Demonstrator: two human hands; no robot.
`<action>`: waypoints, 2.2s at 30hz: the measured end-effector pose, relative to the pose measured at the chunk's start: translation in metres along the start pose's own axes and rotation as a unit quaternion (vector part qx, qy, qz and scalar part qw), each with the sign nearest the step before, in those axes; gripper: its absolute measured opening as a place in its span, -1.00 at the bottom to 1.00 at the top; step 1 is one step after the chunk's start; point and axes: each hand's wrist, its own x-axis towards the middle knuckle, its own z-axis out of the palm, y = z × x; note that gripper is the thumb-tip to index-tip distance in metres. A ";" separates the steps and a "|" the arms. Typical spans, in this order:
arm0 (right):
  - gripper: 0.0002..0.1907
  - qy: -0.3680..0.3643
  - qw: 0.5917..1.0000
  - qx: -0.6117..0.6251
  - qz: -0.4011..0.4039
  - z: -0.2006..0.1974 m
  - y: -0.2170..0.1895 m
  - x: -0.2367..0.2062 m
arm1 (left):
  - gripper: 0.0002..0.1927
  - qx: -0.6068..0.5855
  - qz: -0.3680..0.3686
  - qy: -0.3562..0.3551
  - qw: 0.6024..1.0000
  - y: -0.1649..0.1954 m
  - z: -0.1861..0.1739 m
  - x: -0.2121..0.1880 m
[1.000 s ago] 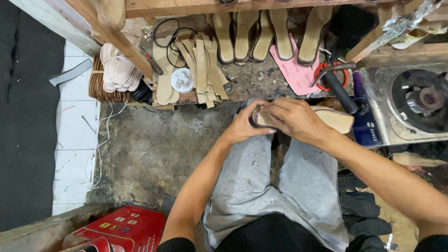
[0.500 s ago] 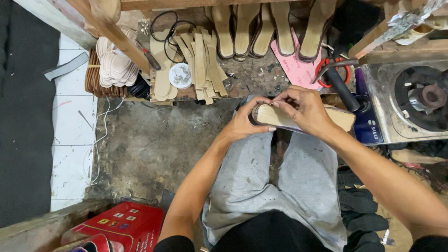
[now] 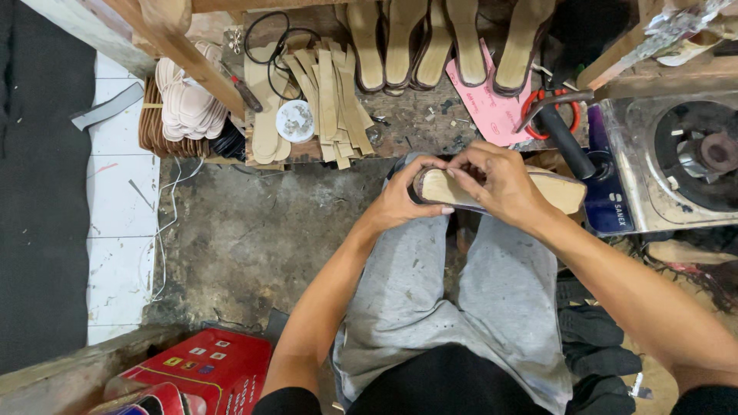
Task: The person sits on the floor of a shoe workshop, fits an insole onto a wooden shoe last, and taps it into place with a hammer. They turn the last over to check the fit, then place the finished last on a wooden shelf rack and pick up another last to repeat the work.
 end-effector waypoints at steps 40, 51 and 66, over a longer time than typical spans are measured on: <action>-0.74 0.208 0.927 0.200 0.239 -0.065 0.045 -0.075 | -0.29 0.007 0.002 -0.004 1.000 0.002 0.001 0.011; -0.64 0.187 0.920 0.264 0.220 0.013 -0.049 -0.086 | -0.29 -0.023 0.014 -0.012 1.000 -0.003 0.006 0.012; -0.71 0.205 0.924 0.244 0.211 0.009 -0.049 -0.077 | -0.32 -0.026 -0.007 -0.018 0.999 0.003 0.003 0.012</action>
